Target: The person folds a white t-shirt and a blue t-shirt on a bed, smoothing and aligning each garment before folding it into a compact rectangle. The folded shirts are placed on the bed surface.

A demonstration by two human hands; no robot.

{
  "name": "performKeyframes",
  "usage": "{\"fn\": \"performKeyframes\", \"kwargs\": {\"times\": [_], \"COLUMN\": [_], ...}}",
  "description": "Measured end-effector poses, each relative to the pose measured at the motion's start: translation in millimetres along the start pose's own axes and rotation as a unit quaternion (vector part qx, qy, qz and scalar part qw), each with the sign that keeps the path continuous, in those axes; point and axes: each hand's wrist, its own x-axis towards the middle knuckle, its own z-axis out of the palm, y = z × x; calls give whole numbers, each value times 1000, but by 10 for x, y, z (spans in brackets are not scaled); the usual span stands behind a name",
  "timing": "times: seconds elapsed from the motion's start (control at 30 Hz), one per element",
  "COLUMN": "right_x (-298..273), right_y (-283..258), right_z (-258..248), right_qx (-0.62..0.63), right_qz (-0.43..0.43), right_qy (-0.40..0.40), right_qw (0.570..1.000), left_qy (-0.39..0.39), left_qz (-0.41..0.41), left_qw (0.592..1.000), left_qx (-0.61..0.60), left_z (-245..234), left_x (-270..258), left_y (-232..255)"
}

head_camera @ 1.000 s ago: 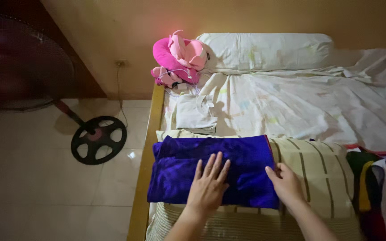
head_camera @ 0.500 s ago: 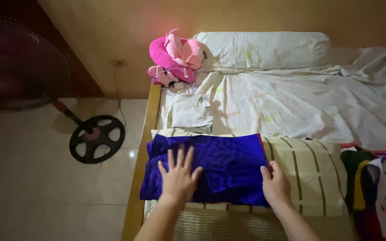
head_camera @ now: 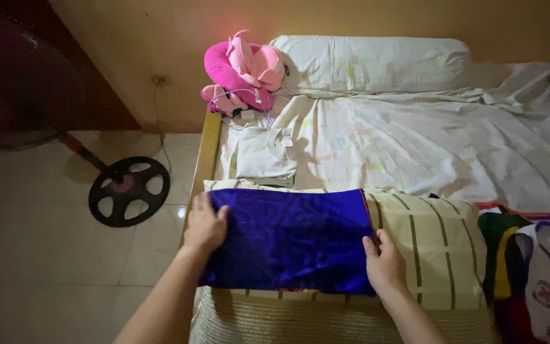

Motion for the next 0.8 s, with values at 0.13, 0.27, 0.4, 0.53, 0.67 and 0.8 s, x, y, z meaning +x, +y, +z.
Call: {"fn": "performKeyframes", "kwargs": {"times": [0.13, 0.27, 0.4, 0.53, 0.67, 0.8], "right_x": [-3, -27, -56, -78, -76, -86], "right_y": [-12, -74, -139, -230, -373, -448], "right_z": [10, -7, -30, -53, -99, -143], "right_qx": [6, 1, 59, 46, 12, 45], "right_qz": [9, 42, 26, 40, 103, 128], "right_qy": [-4, -12, -2, 4, -13, -33], "right_qw": [1000, 999, 998, 998, 995, 990], "left_qy": [99, 103, 87, 124, 121, 108], "left_qz": [-68, -119, -106, -69, -70, -72], "left_qw": [983, 976, 982, 980, 980, 983], "left_qx": [-136, -153, -129, -141, -139, -133], "left_z": [96, 160, 187, 130, 7, -142], "left_x": [235, 259, 256, 205, 91, -53], "left_y": [-277, -425, -469, -427, -330, -208]}}
